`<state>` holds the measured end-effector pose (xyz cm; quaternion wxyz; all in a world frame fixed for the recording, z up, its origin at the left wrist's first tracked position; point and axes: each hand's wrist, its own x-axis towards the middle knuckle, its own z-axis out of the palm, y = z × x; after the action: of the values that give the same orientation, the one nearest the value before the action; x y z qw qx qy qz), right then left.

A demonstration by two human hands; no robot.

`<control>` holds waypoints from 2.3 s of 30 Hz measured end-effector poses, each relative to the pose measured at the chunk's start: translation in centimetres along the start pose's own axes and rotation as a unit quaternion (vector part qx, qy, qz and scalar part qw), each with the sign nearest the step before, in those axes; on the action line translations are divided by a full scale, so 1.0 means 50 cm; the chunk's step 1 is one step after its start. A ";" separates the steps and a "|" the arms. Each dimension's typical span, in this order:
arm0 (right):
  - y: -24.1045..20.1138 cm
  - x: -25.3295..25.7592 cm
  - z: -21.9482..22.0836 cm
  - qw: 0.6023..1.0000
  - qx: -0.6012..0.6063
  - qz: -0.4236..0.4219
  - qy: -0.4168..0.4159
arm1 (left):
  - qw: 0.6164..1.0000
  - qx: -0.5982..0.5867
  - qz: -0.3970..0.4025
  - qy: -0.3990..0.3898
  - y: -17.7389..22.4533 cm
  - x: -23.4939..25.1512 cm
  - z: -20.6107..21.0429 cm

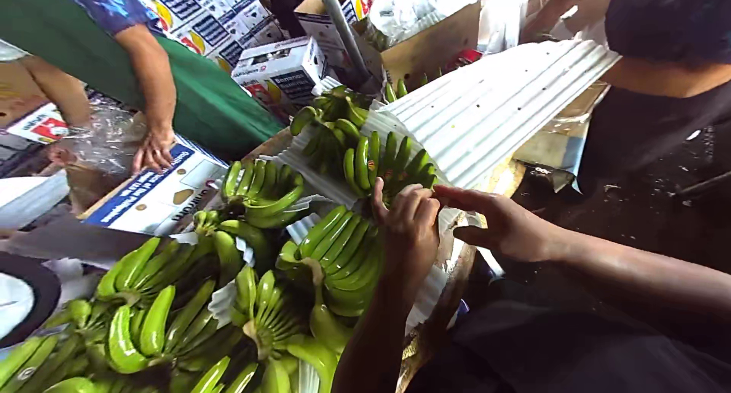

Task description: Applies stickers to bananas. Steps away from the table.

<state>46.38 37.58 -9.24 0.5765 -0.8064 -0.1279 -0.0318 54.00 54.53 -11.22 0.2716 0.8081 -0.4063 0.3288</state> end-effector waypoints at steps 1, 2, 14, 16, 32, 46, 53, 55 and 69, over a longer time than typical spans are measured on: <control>0.001 0.027 -0.007 1.000 0.005 -0.004 -0.012 | 1.000 -0.003 0.005 0.018 -0.022 0.008 0.008; 0.000 0.056 -0.015 0.999 0.023 -0.005 -0.021 | 0.999 -0.020 0.013 0.040 -0.047 0.017 0.017; 0.145 0.556 -0.327 0.907 0.342 -0.044 0.243 | 0.861 -0.259 -0.419 0.123 -0.491 0.200 0.118; 0.243 0.618 -0.338 0.912 0.331 0.021 0.242 | 0.809 -0.252 -0.507 0.159 -0.558 0.219 0.165; 0.524 0.528 -0.334 0.947 0.243 0.049 0.204 | 0.718 -0.227 -0.635 0.173 -0.761 0.291 0.342; 0.378 0.619 -0.319 0.990 0.119 -0.056 0.045 | 0.595 -0.189 -0.757 0.191 -0.933 0.109 0.390; 0.339 0.703 -0.211 0.996 0.063 -0.059 -0.026 | 0.626 -0.210 -0.741 0.123 -1.074 0.076 0.444; 0.356 0.735 -0.182 0.994 0.072 -0.070 -0.043 | 0.631 -0.204 -0.739 0.117 -1.088 0.071 0.454; 0.401 0.871 -0.090 0.972 0.179 0.155 0.004 | 0.673 -0.048 -0.738 0.006 -1.111 0.083 0.460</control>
<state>93.73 34.64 -17.58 0.7097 -0.7002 -0.0029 0.0781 109.41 65.30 -32.28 0.4667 0.8289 0.3084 0.0064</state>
